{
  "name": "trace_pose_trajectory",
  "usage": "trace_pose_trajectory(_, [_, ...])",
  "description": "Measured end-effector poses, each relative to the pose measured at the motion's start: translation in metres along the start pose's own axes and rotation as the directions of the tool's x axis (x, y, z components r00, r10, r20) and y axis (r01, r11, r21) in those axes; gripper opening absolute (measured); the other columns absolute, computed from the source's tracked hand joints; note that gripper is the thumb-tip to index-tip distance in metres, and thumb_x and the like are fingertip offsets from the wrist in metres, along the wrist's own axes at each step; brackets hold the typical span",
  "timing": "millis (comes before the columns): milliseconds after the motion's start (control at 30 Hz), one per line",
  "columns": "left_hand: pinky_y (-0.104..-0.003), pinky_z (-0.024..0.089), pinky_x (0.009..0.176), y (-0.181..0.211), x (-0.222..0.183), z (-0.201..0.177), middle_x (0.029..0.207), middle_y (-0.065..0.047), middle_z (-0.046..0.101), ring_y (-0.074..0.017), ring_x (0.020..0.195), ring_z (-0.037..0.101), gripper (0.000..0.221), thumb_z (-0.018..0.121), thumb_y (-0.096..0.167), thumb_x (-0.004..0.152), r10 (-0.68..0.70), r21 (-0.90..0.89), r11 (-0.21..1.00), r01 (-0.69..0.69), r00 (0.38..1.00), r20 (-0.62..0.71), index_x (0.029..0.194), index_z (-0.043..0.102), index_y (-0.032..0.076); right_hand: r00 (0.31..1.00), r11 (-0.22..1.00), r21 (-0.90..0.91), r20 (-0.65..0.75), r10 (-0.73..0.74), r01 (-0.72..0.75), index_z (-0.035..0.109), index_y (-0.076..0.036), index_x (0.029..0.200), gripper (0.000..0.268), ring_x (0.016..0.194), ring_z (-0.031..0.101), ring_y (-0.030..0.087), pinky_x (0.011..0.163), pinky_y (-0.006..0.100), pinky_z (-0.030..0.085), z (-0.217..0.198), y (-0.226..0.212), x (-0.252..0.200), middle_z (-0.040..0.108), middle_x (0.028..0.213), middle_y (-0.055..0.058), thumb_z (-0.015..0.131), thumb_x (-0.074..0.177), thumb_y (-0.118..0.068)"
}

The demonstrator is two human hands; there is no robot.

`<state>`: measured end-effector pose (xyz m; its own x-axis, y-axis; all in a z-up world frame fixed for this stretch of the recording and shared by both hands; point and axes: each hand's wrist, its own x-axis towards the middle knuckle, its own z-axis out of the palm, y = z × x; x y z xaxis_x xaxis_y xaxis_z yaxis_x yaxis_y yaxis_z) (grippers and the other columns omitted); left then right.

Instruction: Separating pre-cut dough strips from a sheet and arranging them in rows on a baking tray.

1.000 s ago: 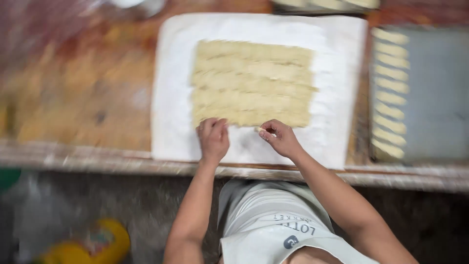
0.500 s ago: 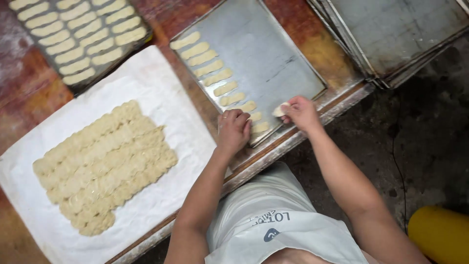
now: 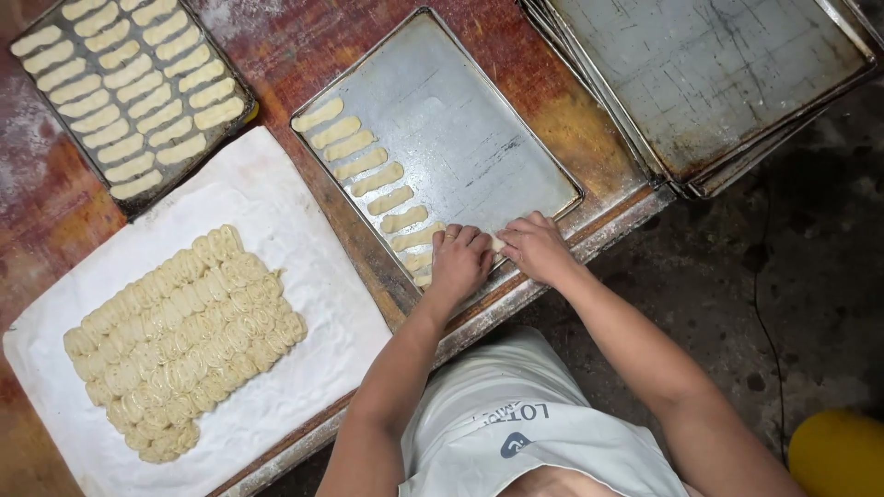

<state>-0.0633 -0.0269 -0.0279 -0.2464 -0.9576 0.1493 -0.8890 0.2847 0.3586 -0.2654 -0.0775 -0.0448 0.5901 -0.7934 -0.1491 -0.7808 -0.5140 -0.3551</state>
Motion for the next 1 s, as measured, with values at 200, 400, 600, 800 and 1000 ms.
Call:
trace_pose_trajectory(200, [-0.04, 0.038, 0.089, 0.0, 0.0, -0.001, 0.093, 0.004, 0.063, -0.0211, 0.103, 0.055, 0.016, 0.064, 0.038, 0.085, -0.044, -0.005, 0.999, 0.043, 0.998, -0.044, 0.096, 0.069, 0.028, 0.983, 0.999, 0.004, -0.18, -0.033, 0.035, 0.074, -0.029, 0.096, 0.023, 0.1, 0.053, 0.022, 0.082, 0.037, 0.043, 0.023, -0.002, 0.007, 0.065, 0.103, -0.006, 0.057, 0.094, -0.045])
trace_pose_trajectory(400, [-0.039, 0.038, 0.087, -0.003, -0.003, -0.004, 0.092, 0.008, 0.063, -0.0189, 0.103, 0.055, 0.011, 0.063, 0.04, 0.087, -0.01, 0.054, 0.998, 0.02, 0.985, -0.172, 0.086, 0.068, 0.031, 0.889, 0.989, -0.068, -0.434, -0.146, 0.129, 0.074, -0.028, 0.094, 0.023, 0.097, 0.056, 0.023, 0.079, 0.037, 0.045, 0.028, -0.001, -0.003, 0.062, 0.103, -0.003, 0.055, 0.096, -0.041])
trace_pose_trajectory(600, [-0.064, -0.009, 0.116, 0.055, -0.01, -0.077, 0.162, -0.014, 0.03, -0.0443, 0.151, -0.001, 0.073, 0.023, 0.056, 0.104, -0.081, -0.012, 0.995, 0.094, 0.91, 0.406, 0.156, 0.029, 0.006, 0.919, 0.987, -0.157, 0.384, 0.091, -0.033, 0.033, 0.003, 0.151, 0.067, 0.148, -0.007, 0.05, 0.117, 0.063, -0.003, -0.099, -0.106, -0.032, 0.013, 0.166, 0.018, 0.043, 0.088, -0.017])
trace_pose_trajectory(800, [-0.069, -0.009, 0.115, 0.045, -0.02, -0.066, 0.164, -0.003, 0.024, -0.0444, 0.151, -0.002, 0.083, 0.02, 0.072, 0.094, -0.185, 0.134, 0.981, 0.138, 0.871, 0.455, 0.157, 0.028, 0.018, 0.919, 0.951, -0.309, 0.381, 0.101, 0.024, 0.009, -0.012, 0.16, 0.079, 0.146, -0.009, 0.053, 0.111, 0.073, -0.011, -0.07, -0.08, -0.028, -0.005, 0.168, 0.008, 0.042, 0.096, -0.046])
trace_pose_trajectory(1000, [-0.068, -0.012, 0.116, 0.058, -0.013, -0.103, 0.166, 0.0, 0.015, -0.0446, 0.15, -0.008, 0.085, 0.01, 0.074, 0.092, -0.24, 0.147, 0.971, 0.19, 0.784, 0.572, 0.159, 0.02, 0.022, 0.854, 0.936, -0.351, 0.475, 0.213, -0.038, 0.005, -0.021, 0.16, 0.084, 0.146, -0.008, 0.054, 0.111, 0.073, -0.012, -0.088, -0.091, -0.023, -0.009, 0.168, 0.003, 0.047, 0.094, -0.051])
